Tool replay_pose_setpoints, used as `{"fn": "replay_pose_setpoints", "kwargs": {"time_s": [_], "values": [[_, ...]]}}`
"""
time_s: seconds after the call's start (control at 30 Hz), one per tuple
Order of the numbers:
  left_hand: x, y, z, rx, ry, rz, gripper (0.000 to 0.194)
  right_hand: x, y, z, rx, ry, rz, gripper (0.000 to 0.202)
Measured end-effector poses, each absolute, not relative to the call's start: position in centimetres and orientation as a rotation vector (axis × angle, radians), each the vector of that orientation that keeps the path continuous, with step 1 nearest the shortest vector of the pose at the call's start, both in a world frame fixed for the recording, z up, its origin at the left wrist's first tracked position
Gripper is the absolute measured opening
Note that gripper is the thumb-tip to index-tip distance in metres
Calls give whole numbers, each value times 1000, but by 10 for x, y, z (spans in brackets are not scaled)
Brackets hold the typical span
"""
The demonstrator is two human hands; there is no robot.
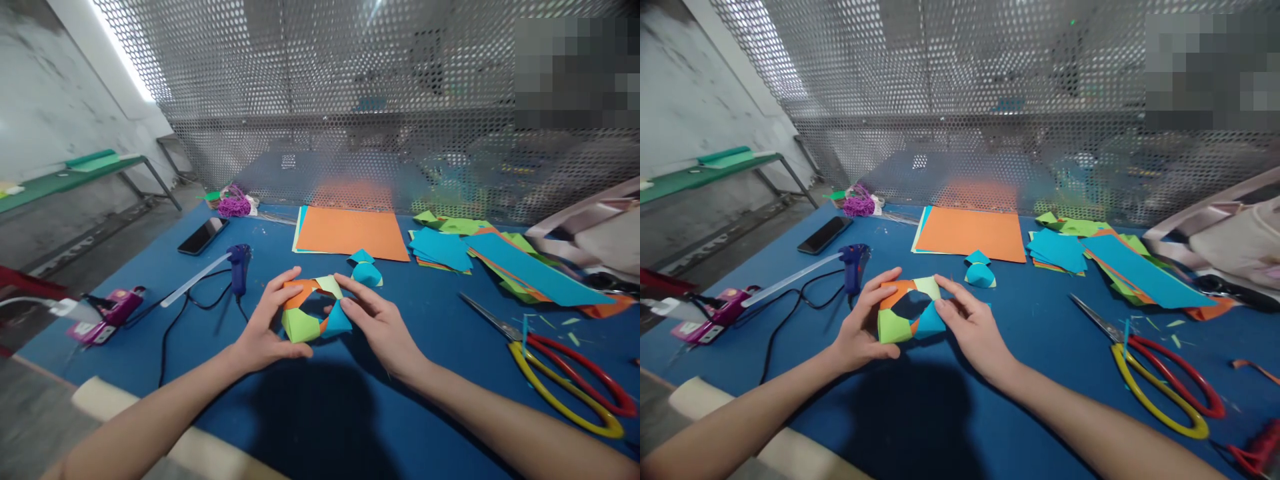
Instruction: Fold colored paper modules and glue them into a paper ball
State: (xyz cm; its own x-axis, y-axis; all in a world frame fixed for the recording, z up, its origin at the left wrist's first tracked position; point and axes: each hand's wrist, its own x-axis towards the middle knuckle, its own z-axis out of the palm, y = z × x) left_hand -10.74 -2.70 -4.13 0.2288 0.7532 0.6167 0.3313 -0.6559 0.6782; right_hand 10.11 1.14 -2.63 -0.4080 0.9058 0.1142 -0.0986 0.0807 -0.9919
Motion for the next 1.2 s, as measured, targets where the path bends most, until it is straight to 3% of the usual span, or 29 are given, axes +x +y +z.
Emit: {"fn": "replay_pose_setpoints", "kwargs": {"time_s": [0.47,0.73,1.03,1.2], "values": [[-112,-26,-33,2386,911,1351,87,106,12,-23,-813,-1785,1106,34],[-105,-33,-38,2130,995,1311,93,104,11,-25,-837,-1711,1080,37],[-88,-36,-35,1497,1052,1315,84,101,11,-33,-737,-1768,873,41],[-83,-30,-38,1176,1095,1473,50,100,12,-37,-725,-1783,836,42]]}}
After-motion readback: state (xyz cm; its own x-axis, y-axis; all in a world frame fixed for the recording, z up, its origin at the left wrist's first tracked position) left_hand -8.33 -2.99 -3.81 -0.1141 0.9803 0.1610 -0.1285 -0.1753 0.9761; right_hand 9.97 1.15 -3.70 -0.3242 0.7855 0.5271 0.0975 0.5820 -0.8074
